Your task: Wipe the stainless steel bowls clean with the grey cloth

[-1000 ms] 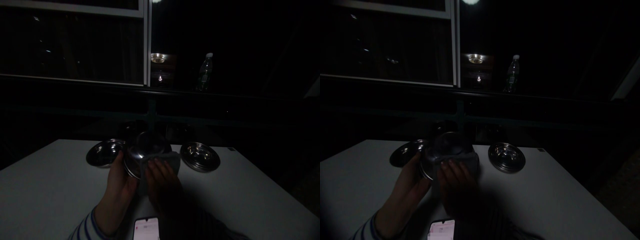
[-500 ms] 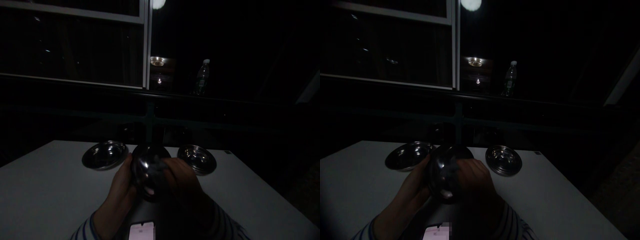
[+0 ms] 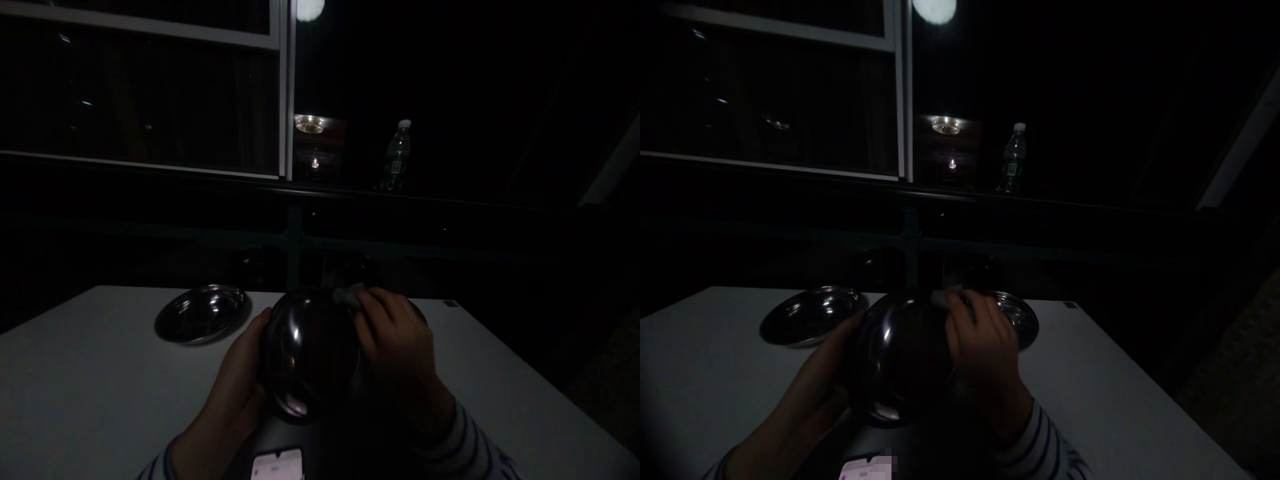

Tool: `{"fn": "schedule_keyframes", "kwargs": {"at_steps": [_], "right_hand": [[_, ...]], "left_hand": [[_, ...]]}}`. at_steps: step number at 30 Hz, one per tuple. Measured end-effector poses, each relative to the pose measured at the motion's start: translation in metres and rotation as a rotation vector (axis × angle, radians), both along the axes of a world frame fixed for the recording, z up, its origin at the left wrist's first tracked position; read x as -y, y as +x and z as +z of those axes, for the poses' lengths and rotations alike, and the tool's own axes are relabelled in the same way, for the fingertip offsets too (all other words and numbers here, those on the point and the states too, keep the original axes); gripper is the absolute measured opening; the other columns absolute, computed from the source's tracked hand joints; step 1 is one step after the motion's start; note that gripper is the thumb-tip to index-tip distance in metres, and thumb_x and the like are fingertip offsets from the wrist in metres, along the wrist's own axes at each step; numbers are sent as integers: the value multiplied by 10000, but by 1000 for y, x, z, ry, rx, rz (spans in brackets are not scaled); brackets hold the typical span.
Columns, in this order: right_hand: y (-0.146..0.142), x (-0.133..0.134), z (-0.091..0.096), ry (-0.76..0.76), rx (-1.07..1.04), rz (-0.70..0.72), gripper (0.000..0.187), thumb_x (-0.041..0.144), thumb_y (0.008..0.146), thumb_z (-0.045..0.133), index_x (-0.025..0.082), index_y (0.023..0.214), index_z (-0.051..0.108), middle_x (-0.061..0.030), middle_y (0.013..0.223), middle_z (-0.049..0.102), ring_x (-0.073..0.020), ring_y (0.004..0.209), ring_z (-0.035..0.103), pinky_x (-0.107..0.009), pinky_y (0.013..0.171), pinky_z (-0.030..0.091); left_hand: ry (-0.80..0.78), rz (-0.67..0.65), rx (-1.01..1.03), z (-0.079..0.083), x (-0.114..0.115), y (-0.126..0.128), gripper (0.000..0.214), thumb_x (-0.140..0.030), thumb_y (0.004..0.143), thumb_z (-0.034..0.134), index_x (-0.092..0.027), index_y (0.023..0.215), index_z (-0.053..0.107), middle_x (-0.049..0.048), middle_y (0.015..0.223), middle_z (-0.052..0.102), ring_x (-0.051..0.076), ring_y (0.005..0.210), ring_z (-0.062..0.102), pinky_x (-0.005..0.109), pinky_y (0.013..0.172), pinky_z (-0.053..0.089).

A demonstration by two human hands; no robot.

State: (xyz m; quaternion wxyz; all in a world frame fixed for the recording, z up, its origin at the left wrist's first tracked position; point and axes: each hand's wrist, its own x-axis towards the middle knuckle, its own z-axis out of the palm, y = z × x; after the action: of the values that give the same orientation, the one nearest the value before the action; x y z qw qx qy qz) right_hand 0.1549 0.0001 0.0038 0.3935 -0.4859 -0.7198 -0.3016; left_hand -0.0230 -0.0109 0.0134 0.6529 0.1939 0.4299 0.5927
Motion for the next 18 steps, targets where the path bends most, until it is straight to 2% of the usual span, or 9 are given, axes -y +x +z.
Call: {"fn": "schedule_keyframes", "kwargs": {"at_steps": [2,5,7,11,13,15,18], "right_hand": [[-18,8,-6,39,64,156,243,185,836,435,157,1019,592,-67,987,625,-175,801,544,-295,674,436],[-39,16,-15,7,159,379,278,243,844,428,158,1075,558,-53,1031,614,-162,763,525,-286,613,434],[-42,16,-18,-11,220,403,323,287,839,447,185,1136,520,-43,1094,590,-175,803,516,-307,619,430],[-33,8,-15,-45,225,345,343,332,842,459,184,1143,527,-64,1174,555,-239,964,481,-368,702,425],[-33,9,-16,-55,210,361,290,288,848,458,181,1101,551,-54,1137,580,-223,935,487,-348,690,425],[-39,14,-19,-50,205,402,229,249,852,453,216,1049,566,-5,1049,621,-186,865,493,-323,666,418],[-43,17,-21,-11,195,462,190,279,856,454,251,997,577,38,977,637,-171,826,480,-307,647,402]], "left_hand": [[8,31,-14,-1,0,0,90,-230,759,561,-154,735,603,-4,597,647,126,507,603,218,460,474],[47,98,-37,-2,-3,-4,94,-227,758,554,-154,759,615,6,630,664,135,544,619,226,486,485],[58,101,-42,-3,-5,-7,123,-242,763,546,-148,739,622,17,626,666,136,535,617,229,494,487],[25,-7,-56,-5,-5,-7,179,-283,770,540,-150,689,628,22,571,651,140,480,593,252,489,488],[13,-52,-51,-5,-4,-6,203,-296,773,534,-150,665,625,27,560,647,145,476,590,258,483,486],[6,-75,-51,-5,-4,-5,216,-298,770,537,-146,640,619,31,549,640,143,471,586,244,461,471],[2,-85,-57,-4,-4,-5,214,-297,765,545,-139,642,621,30,539,630,136,455,573,230,433,448]]}}
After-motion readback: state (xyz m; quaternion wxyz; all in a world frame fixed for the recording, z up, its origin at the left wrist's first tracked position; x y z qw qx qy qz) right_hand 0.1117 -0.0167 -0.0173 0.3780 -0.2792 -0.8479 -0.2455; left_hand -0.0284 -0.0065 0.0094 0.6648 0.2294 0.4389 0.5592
